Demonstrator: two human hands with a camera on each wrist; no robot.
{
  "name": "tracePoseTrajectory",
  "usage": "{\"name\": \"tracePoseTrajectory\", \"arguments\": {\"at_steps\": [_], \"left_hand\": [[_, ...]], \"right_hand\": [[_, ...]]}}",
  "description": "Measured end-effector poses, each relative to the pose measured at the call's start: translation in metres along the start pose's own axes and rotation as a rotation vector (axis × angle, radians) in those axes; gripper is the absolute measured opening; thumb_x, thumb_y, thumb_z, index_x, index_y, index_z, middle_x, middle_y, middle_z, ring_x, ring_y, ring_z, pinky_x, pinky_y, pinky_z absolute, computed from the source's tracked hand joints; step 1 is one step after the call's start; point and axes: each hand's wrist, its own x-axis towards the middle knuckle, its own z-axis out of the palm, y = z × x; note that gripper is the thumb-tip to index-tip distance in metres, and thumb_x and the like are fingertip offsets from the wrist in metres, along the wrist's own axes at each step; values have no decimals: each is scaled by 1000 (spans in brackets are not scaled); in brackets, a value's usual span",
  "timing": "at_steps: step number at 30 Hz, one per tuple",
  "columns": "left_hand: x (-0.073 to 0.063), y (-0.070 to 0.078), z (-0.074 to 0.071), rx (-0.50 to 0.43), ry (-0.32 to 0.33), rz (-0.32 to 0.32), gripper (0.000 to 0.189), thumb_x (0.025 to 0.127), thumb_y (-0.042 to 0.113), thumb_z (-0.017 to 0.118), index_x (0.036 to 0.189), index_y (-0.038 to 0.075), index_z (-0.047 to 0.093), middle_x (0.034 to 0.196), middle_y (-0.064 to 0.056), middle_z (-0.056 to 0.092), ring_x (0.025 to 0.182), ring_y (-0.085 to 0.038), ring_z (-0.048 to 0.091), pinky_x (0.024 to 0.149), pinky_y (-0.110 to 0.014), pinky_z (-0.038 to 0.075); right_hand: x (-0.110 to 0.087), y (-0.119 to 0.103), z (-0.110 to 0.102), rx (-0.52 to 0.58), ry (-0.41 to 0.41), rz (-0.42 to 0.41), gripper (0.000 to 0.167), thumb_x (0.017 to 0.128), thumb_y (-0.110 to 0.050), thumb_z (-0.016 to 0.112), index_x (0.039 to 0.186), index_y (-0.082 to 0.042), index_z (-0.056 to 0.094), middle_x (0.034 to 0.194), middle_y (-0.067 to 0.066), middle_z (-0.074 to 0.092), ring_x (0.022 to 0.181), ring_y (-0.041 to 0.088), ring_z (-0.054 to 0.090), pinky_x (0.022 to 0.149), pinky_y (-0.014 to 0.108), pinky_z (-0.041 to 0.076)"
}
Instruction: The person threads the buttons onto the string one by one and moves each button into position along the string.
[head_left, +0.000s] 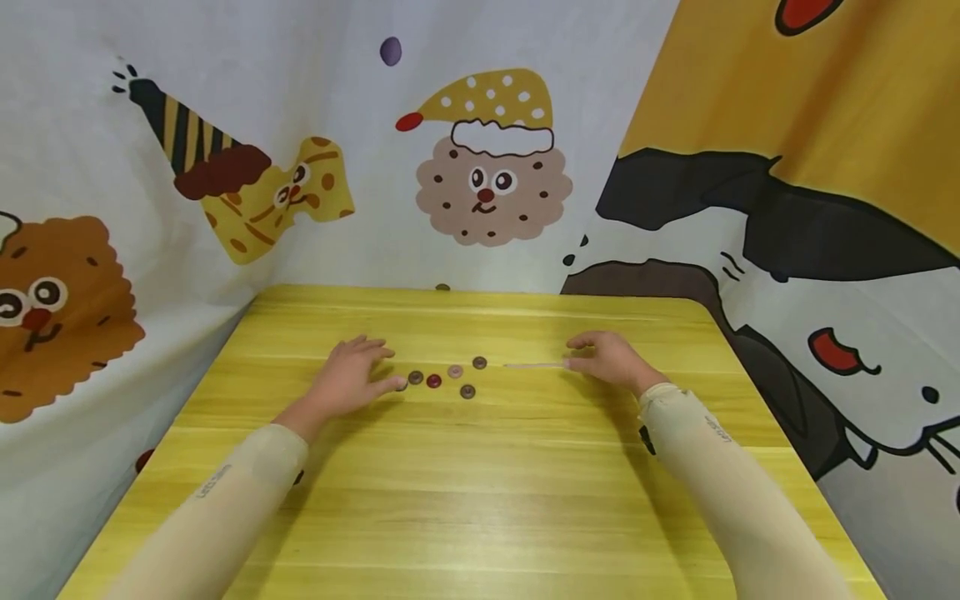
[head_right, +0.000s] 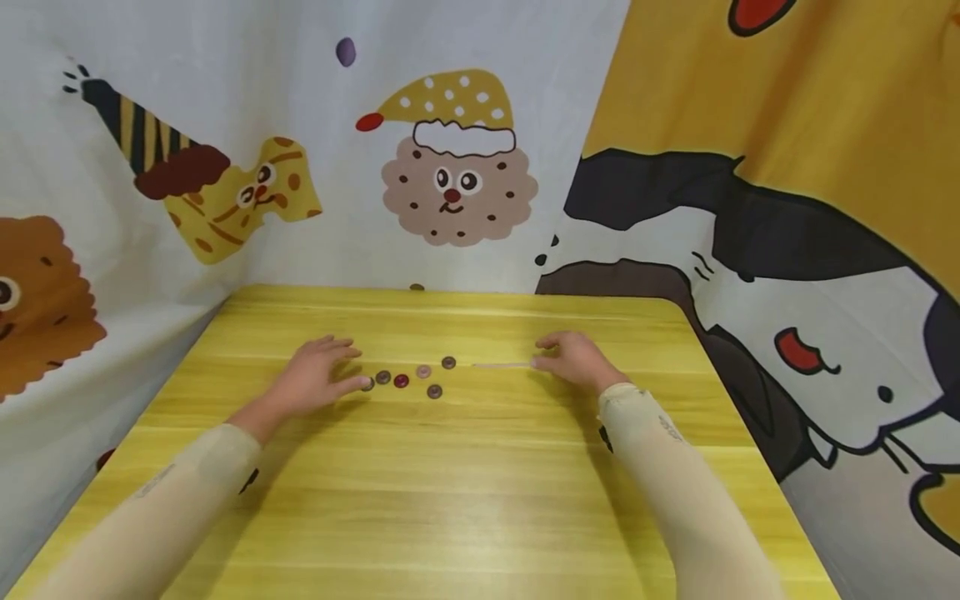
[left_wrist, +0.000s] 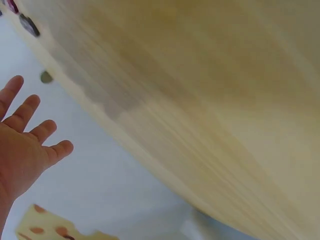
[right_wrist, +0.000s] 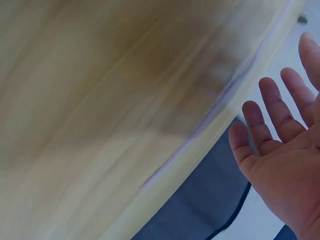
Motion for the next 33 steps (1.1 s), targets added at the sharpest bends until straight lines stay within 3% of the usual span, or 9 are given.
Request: {"name": "tracePoseTrajectory", "arguments": {"at_steps": [7,13,18,28,33], "left_hand": [[30,33,10,14,-48,28,64,101,57,69,146,12,65,164,-18,51,158,-49,33,129,-73,19],[44,55,12,-13,-58,40,62,102,56,69,145,12,66,165,-15,50,160,-47,31,130,-71,17],[51,62,18,-25,-75,36,65,102,60,66,145,12,66,166,-14,49,161,-45,30,131,-69,16],[67,77,35,1,-74,77,55,100,48,74,143,13,68,159,-14,58,157,-46,39,129,-71,22],[74,85,42,-12,-68,35,54,98,47,78,140,14,70,156,-11,61,156,-45,40,130,-70,21]], "right_hand": [[32,-44,34,-112,-43,-127,46,98,-33,81,135,-7,73,133,12,76,127,33,69,110,52,54],[45,-65,52,-170,-53,-175,41,96,-26,83,132,-9,74,122,7,79,116,26,73,105,46,57],[48,-71,56,-195,-56,-164,34,98,-22,80,130,-12,74,118,5,80,113,24,74,107,49,56],[50,-73,62,-314,-86,-176,23,105,-17,71,127,-13,71,117,7,79,111,26,75,102,48,57],[49,-75,60,-277,-96,-137,25,108,-17,65,131,-10,70,124,10,77,118,29,72,104,47,57]]}}
